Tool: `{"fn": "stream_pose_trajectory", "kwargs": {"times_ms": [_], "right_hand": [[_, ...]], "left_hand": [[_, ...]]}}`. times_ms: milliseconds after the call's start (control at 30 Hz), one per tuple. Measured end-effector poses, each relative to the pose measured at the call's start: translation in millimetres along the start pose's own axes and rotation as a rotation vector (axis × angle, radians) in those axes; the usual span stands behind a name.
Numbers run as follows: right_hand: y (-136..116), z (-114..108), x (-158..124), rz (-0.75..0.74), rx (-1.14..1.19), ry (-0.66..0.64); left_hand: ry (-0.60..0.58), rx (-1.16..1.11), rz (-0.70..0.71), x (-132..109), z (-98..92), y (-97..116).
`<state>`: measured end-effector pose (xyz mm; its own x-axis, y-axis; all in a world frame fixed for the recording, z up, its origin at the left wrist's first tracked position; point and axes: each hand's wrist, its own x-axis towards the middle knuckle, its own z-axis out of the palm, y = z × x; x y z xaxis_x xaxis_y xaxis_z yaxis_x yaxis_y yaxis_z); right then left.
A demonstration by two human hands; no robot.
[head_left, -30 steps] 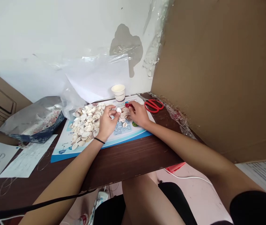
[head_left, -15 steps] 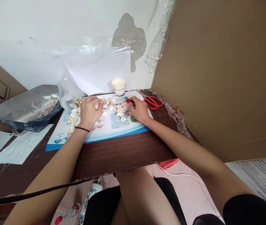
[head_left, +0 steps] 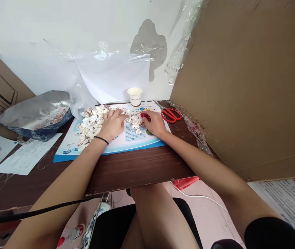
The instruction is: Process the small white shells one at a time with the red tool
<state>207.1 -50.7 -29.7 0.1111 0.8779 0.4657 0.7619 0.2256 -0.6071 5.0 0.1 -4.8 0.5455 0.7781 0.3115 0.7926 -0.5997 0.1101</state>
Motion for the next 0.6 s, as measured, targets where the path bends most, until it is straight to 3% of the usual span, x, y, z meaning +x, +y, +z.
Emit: {"fn": "stream_pose_trajectory", "kwargs": {"times_ms": [233,467,600], "right_hand": [[-1.3,0.4,-1.9,-0.016,-0.014,-0.004],[-0.5,-1.5,-3.3,-0.052,0.025,0.083],[-1.0,0.5,-3.7,-0.083,0.014,0.108]], "left_hand": [[0.004,-0.048,0.028,-2.6,-1.3,-2.7],[-0.021,-0.135,0.186,-3.0,-3.5,-4.1],[0.027,-0.064,0.126,-1.6,-5.6,0.8]]}}
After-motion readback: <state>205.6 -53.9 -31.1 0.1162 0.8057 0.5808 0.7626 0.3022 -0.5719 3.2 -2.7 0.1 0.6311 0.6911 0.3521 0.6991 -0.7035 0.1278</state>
